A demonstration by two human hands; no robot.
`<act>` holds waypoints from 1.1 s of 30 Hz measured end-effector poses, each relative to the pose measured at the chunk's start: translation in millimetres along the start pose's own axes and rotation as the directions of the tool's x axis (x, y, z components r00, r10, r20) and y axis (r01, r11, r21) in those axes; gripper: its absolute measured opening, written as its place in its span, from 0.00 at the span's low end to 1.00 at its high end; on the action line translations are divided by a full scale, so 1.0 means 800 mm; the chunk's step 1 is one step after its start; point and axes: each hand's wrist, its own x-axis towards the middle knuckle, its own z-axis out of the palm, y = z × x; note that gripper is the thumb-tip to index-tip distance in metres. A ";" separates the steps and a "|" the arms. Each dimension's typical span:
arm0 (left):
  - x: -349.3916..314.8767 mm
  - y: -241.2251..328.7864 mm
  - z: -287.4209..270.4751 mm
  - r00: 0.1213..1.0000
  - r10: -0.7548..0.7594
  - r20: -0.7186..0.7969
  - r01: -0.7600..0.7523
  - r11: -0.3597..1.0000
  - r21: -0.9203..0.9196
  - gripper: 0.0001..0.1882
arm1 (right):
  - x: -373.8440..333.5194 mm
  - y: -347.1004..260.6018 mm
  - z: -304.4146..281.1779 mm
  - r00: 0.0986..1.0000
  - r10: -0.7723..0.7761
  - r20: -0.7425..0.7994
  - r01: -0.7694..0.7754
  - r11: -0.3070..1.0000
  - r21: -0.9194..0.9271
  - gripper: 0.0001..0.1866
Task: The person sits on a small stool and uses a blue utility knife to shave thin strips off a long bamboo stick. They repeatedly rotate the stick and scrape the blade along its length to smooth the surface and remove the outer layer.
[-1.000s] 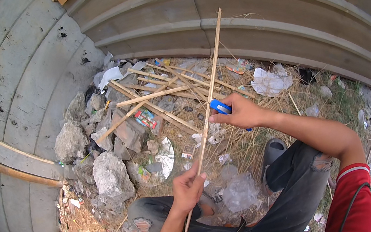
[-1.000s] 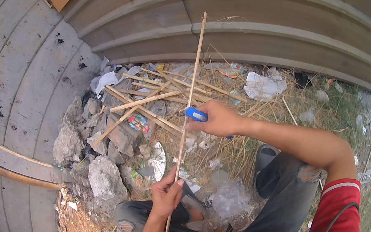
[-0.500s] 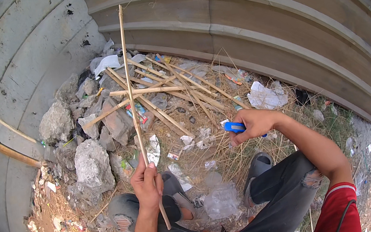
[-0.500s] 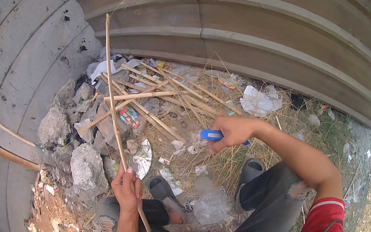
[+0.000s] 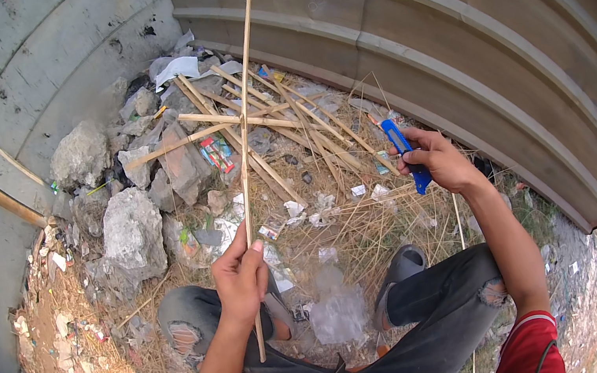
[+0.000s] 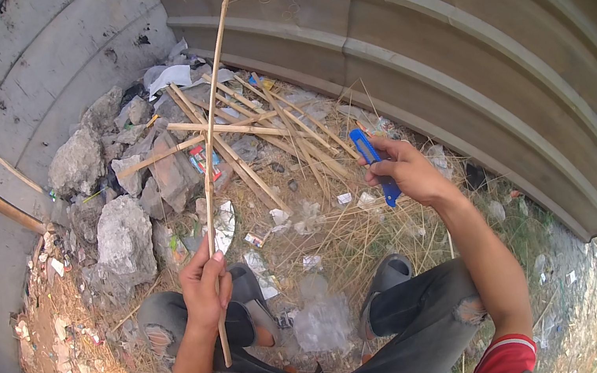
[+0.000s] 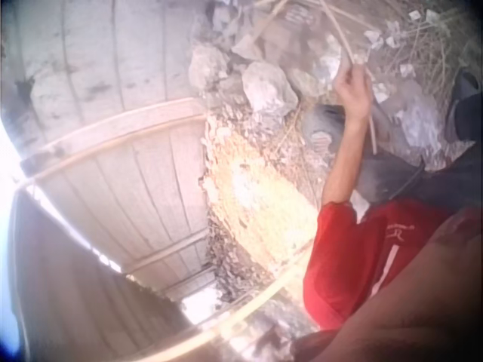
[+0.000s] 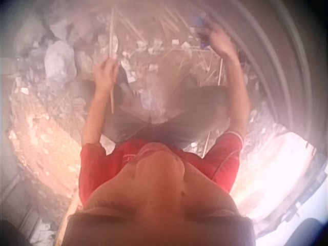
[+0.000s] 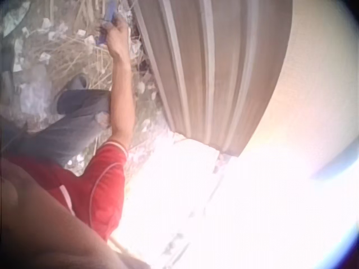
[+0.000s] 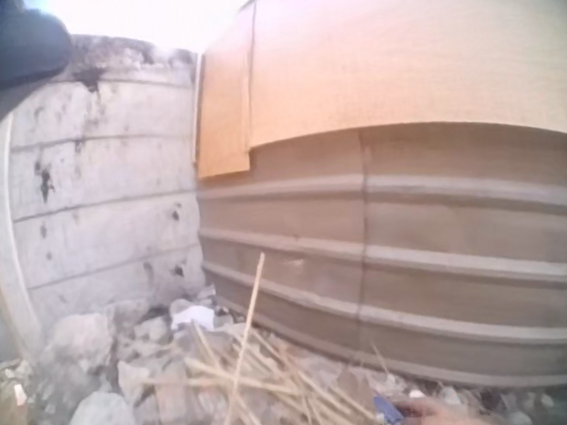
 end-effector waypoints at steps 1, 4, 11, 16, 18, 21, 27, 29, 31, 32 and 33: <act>0.001 -0.002 0.001 1.000 -0.005 0.002 0.005 1.000 -0.002 0.24 | -0.001 -0.004 0.007 0.998 -0.052 0.027 0.050 0.997 0.063 0.28; 0.002 -0.002 0.003 1.000 -0.016 -0.015 0.016 1.000 0.004 0.25 | -0.016 -0.027 0.025 0.983 -0.136 0.122 0.122 0.986 0.114 0.28; -0.001 0.001 0.008 0.999 -0.034 -0.028 0.035 0.999 0.031 0.25 | -0.022 -0.023 0.032 0.941 -0.227 0.251 0.191 0.968 0.160 0.34; 0.000 -0.004 0.011 0.999 -0.035 0.003 0.034 0.999 0.019 0.25 | -0.023 -0.017 0.029 0.921 -0.277 0.272 0.233 0.955 0.184 0.35; 0.002 -0.006 0.010 1.000 -0.025 0.013 0.025 1.000 0.017 0.25 | -0.024 -0.017 0.028 0.915 -0.317 0.250 0.284 0.945 0.162 0.33; 0.002 -0.005 0.012 1.000 -0.026 0.014 0.025 0.999 0.037 0.25 | -0.024 -0.014 0.024 0.920 -0.332 0.207 0.304 0.940 0.157 0.32; 0.002 -0.004 0.014 0.999 -0.023 0.026 0.022 0.998 0.050 0.25 | -0.026 -0.020 0.022 0.921 -0.320 0.221 0.302 0.947 0.111 0.31; 0.002 -0.005 0.013 0.999 -0.023 0.024 0.022 0.999 0.047 0.25 | -0.025 -0.018 0.022 0.916 -0.335 0.222 0.314 0.941 0.126 0.31; 0.002 -0.005 0.014 0.999 -0.030 0.020 0.029 0.999 0.043 0.25 | -0.025 -0.015 0.022 0.917 -0.334 0.219 0.312 0.941 0.131 0.31; 0.003 -0.004 0.014 0.999 -0.035 0.019 0.034 0.999 0.041 0.25 | -0.025 -0.014 0.022 0.919 -0.329 0.216 0.307 0.943 0.128 0.31; 0.003 -0.004 0.014 0.999 -0.038 0.016 0.038 0.999 0.039 0.25 | -0.025 -0.014 0.023 0.921 -0.325 0.214 0.304 0.944 0.126 0.30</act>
